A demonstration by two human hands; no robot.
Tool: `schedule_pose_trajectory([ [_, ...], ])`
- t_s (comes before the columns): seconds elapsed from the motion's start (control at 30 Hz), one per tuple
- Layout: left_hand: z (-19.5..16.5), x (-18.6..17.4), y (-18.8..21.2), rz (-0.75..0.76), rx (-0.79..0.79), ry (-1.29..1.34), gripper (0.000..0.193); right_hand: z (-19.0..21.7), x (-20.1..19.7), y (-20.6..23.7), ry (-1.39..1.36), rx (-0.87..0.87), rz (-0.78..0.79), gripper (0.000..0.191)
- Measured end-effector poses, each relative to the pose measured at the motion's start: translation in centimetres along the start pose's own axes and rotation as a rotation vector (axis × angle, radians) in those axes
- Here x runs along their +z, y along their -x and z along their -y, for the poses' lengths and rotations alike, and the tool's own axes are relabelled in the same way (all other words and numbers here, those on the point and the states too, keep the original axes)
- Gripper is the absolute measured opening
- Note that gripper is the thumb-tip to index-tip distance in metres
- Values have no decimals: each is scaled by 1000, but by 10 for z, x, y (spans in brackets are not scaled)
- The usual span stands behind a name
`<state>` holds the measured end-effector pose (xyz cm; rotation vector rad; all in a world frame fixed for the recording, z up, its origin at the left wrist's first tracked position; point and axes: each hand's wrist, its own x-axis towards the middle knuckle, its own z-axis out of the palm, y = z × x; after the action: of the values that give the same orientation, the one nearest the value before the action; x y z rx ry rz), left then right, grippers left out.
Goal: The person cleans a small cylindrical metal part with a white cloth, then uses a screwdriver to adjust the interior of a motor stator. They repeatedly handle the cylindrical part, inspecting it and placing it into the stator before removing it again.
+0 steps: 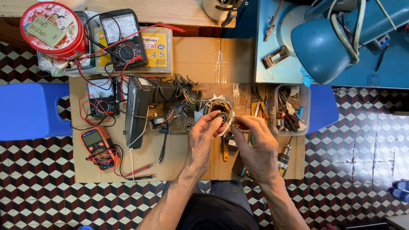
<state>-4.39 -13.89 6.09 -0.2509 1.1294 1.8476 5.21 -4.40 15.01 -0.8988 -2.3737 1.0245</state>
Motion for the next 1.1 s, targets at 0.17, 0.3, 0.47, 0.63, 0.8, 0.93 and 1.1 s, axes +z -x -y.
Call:
schedule_pose_trajectory([
  [0.17,3,9,5,46,13,-21,35,14,10,-3,62,-11,14,32],
  [0.3,0,14,9,33,11,-28,35,7,12,0,138,-23,7,34],
  [0.47,-2,15,16,14,15,-97,33,-1,15,2,158,-65,6,33],
  [0.63,0,15,18,20,63,-142,33,-2,17,4,164,-66,16,36],
  [0.8,3,11,21,26,103,-124,33,0,19,7,152,-71,26,31],
  [0.93,4,9,24,52,160,-78,32,1,22,11,172,-82,-1,32],
  [1.1,2,7,34,37,229,-199,32,-2,26,17,25,17,-27,45],
])
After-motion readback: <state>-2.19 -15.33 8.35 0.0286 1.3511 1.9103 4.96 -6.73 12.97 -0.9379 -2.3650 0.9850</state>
